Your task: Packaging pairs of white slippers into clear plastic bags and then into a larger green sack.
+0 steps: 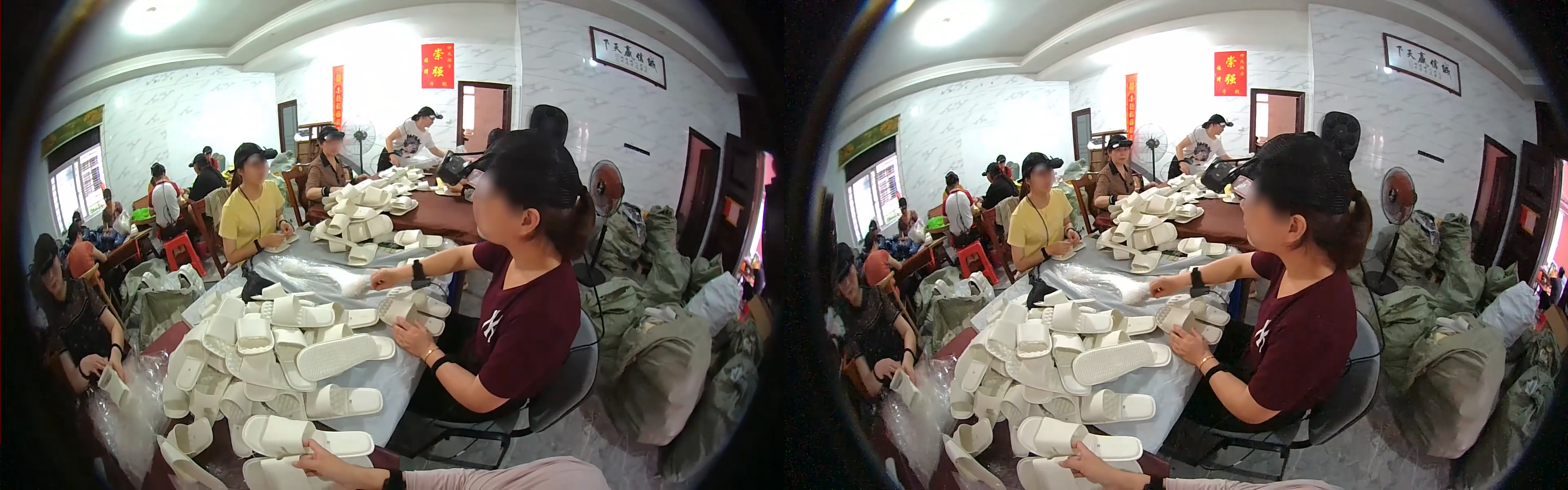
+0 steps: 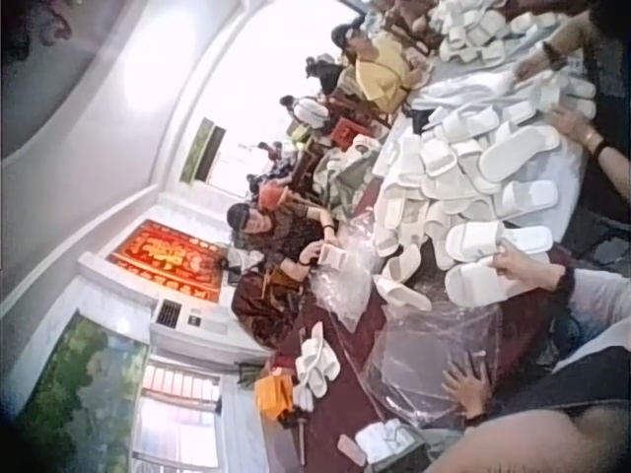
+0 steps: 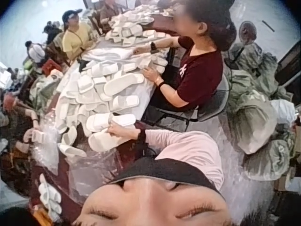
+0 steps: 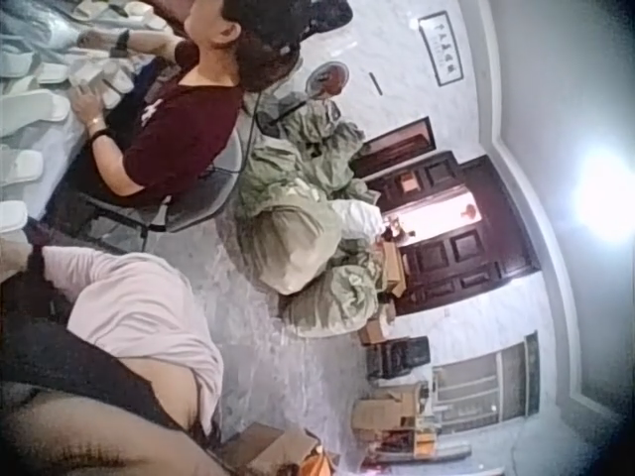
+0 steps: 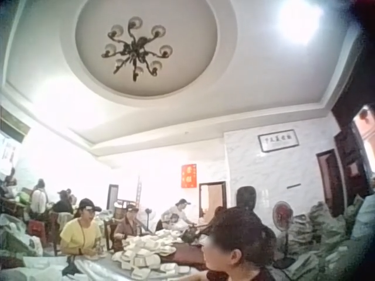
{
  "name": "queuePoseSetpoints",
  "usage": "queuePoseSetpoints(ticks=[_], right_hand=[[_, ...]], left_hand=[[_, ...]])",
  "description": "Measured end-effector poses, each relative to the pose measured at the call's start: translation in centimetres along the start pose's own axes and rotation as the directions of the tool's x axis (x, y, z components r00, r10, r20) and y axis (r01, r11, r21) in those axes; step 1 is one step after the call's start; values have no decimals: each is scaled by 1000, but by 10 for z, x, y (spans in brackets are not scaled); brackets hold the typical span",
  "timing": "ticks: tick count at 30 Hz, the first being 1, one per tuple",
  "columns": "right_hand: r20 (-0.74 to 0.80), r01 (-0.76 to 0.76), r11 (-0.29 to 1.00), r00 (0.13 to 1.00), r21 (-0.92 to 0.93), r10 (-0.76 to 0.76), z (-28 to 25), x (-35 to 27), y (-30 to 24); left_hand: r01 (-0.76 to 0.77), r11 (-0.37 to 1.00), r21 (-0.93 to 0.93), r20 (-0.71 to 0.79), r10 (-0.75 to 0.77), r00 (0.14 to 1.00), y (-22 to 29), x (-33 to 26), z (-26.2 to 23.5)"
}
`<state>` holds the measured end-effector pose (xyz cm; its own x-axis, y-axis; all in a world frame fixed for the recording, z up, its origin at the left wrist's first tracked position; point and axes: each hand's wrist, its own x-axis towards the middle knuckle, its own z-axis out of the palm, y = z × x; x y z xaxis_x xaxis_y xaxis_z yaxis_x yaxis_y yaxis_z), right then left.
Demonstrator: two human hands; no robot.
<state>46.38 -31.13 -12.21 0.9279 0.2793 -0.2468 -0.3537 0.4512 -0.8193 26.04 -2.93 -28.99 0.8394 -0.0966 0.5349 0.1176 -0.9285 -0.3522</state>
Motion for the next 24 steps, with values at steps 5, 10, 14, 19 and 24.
queuePoseSetpoints(ticks=[5,10,14,19,24], right_hand=[[36,-52,995,998,-91,55,8,-4,2],[254,-81,986,960,-143,116,12,4,14],[297,179,781,955,-599,9,-42,26,20],[218,251,710,966,-658,-140,-79,-13,-2],[-114,141,553,909,-821,-401,-150,-43,4]], left_hand=[[189,955,-231,474,-59,879,-4,80,-133],[173,973,-153,469,-83,880,-7,55,-120],[68,983,-168,290,-16,957,1,62,-92],[53,997,-60,347,-29,938,-1,53,-90],[172,971,-168,490,-70,869,-2,61,-123]])
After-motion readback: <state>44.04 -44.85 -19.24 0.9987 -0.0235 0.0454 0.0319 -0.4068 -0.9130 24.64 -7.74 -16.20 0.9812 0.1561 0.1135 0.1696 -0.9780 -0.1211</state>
